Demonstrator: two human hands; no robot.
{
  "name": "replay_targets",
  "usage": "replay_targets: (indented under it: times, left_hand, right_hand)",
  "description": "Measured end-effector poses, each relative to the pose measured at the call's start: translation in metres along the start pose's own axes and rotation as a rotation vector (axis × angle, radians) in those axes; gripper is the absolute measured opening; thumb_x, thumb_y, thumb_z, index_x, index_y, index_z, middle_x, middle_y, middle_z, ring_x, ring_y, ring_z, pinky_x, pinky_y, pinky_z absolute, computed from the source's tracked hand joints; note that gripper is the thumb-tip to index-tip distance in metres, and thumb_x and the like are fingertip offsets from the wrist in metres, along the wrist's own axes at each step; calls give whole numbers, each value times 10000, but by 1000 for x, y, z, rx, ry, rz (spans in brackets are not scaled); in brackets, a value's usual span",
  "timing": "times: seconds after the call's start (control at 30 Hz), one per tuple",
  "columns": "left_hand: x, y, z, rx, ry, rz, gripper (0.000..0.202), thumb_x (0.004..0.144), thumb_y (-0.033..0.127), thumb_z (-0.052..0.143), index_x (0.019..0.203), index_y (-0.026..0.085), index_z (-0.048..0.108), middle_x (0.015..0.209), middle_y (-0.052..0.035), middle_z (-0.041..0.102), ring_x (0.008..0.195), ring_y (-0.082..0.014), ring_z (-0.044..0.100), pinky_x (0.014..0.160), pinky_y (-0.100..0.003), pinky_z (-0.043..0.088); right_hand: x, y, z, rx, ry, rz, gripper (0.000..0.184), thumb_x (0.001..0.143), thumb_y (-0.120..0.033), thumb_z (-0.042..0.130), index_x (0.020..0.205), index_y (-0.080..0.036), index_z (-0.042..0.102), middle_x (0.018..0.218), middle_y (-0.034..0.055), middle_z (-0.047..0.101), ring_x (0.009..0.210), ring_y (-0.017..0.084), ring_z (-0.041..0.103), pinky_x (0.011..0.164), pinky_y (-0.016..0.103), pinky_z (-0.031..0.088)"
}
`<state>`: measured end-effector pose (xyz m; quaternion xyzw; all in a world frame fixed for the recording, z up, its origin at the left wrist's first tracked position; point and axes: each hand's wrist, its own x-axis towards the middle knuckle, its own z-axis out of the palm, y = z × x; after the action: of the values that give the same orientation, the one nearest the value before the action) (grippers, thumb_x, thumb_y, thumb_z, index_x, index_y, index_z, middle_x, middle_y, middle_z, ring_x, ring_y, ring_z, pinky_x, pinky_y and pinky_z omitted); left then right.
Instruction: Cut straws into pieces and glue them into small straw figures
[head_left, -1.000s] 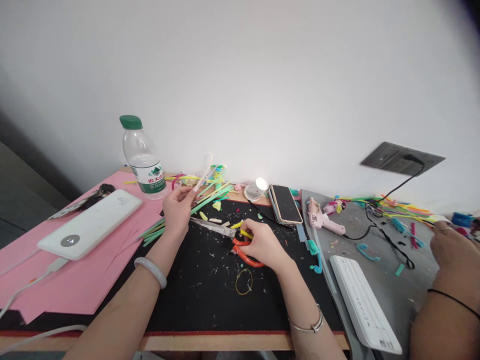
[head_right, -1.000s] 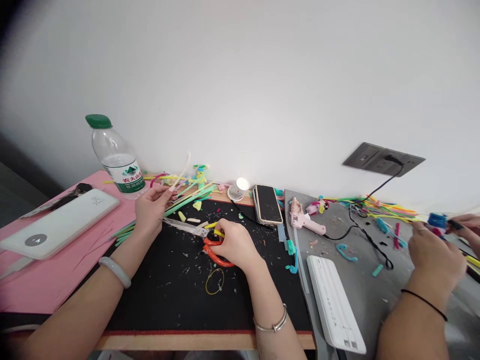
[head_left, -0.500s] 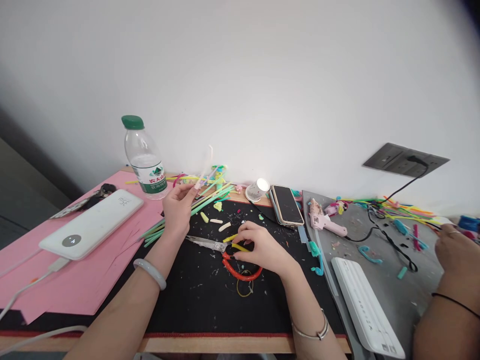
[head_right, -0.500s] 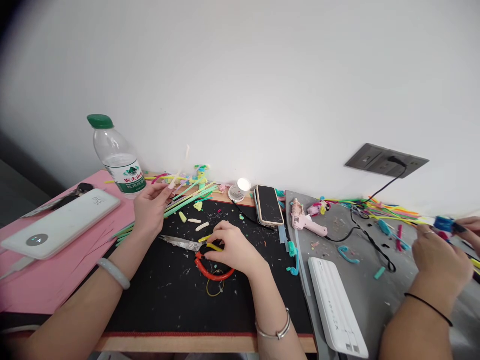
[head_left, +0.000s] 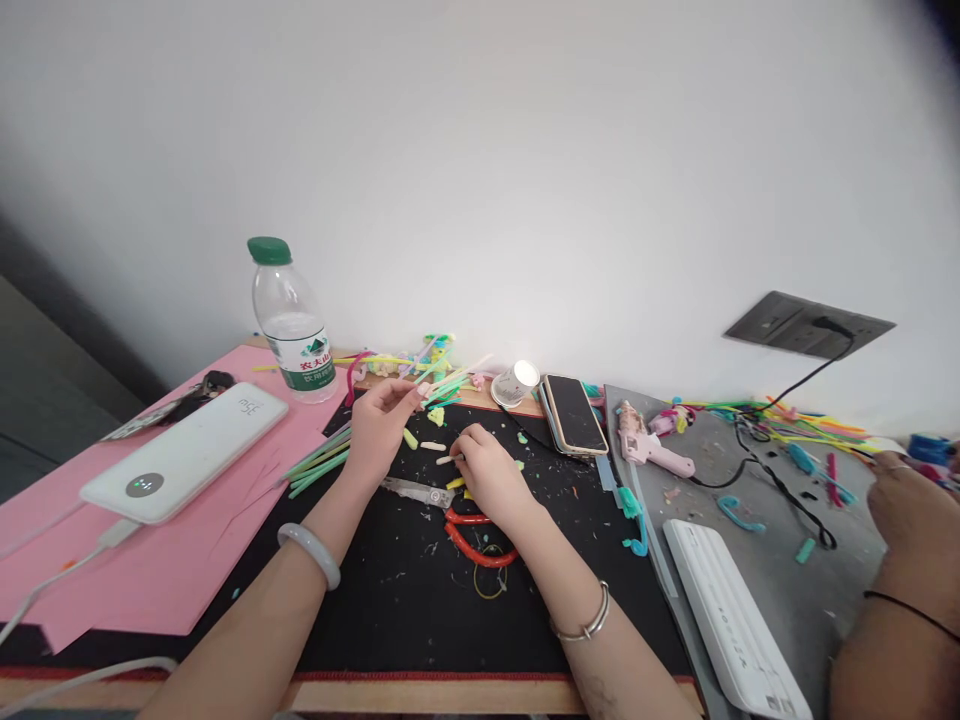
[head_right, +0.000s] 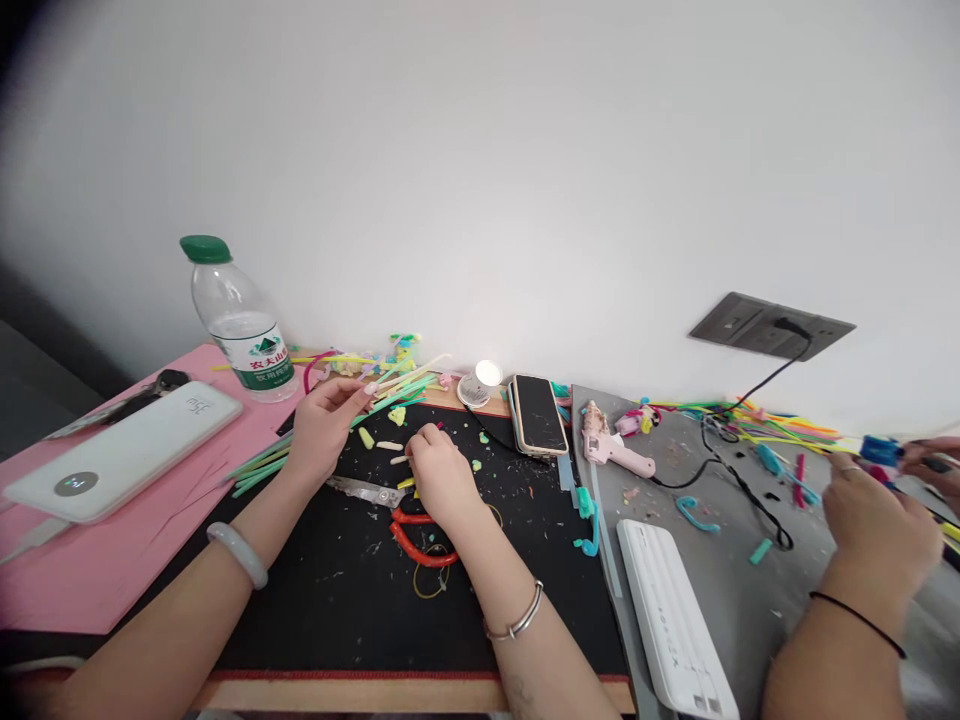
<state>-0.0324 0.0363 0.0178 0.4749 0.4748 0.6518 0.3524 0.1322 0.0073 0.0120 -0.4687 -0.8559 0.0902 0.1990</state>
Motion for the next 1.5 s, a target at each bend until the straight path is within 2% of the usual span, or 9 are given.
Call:
replay_targets:
  times: [0.27,0.47,0.57,0.73,0.8,0.87,1.0,1.27,1.5]
  left_hand:
    - [2,-4,-1,-42,81,-40,267,756,437,555,740,170,554,629,6,581,592,-120,572,622,-240,478]
    - [2,-6,-1,-68,138,-97,300,713,455,594,661,179,489,564,14,589,541,-129,596,570,-242,489]
    - [1,-4,0,-66,102,-136,304,710,453,596,647,180,476,551,9,596,518,-124,591,553,-241,489]
    - [-5,2,5,-124,-41,-264,281,704,388,621,624,162,474,541,12,594,458,-88,549,488,-200,447]
    - [-9,3,9,-182,-110,-308,283,701,368,631,610,154,471,532,17,586,454,-73,537,490,-188,439]
    - [-14,3,13,-245,-165,-355,285,695,368,643,619,147,481,534,20,580,466,-69,540,501,-185,444]
    - [-21,4,20,-367,-217,-441,294,695,402,649,699,143,511,691,-14,641,539,-73,578,533,-194,465]
    - [-26,1,25,-517,-301,-530,212,705,319,665,840,175,589,826,-16,660,651,-64,588,646,-193,479]
    - [-26,-2,27,-547,-256,-515,226,721,360,645,763,139,648,650,23,533,566,-38,486,574,-168,430]
  right_hand:
    - [-11,-3,-9,175,175,-19,175,865,-134,384,936,-179,537,865,64,581,828,179,520,756,303,424]
    - [-13,-6,-12,306,236,-142,234,871,-137,360,986,-190,557,935,76,601,895,169,548,799,304,438]
    - [-14,-8,-14,339,358,-143,236,865,-131,369,981,-202,563,937,76,603,898,172,551,805,318,439]
    - [-13,-6,-20,299,545,20,190,841,-118,365,926,-192,518,1003,99,563,988,207,506,858,384,400]
    - [-12,-4,-20,319,517,42,187,836,-107,346,934,-188,483,1119,112,520,1073,212,461,899,395,367]
    - [-12,-2,-18,378,414,57,193,839,-107,327,961,-186,454,1133,112,512,1048,198,478,872,362,380]
    - [-11,0,-13,460,252,138,168,858,-155,316,962,-182,444,849,47,545,749,152,523,696,280,405]
    - [-10,1,-8,642,266,160,121,855,-204,345,922,-185,444,762,10,489,671,130,467,635,246,381]
    - [-11,2,-7,670,207,204,104,852,-254,370,881,-194,450,682,-21,439,579,114,392,555,225,334]
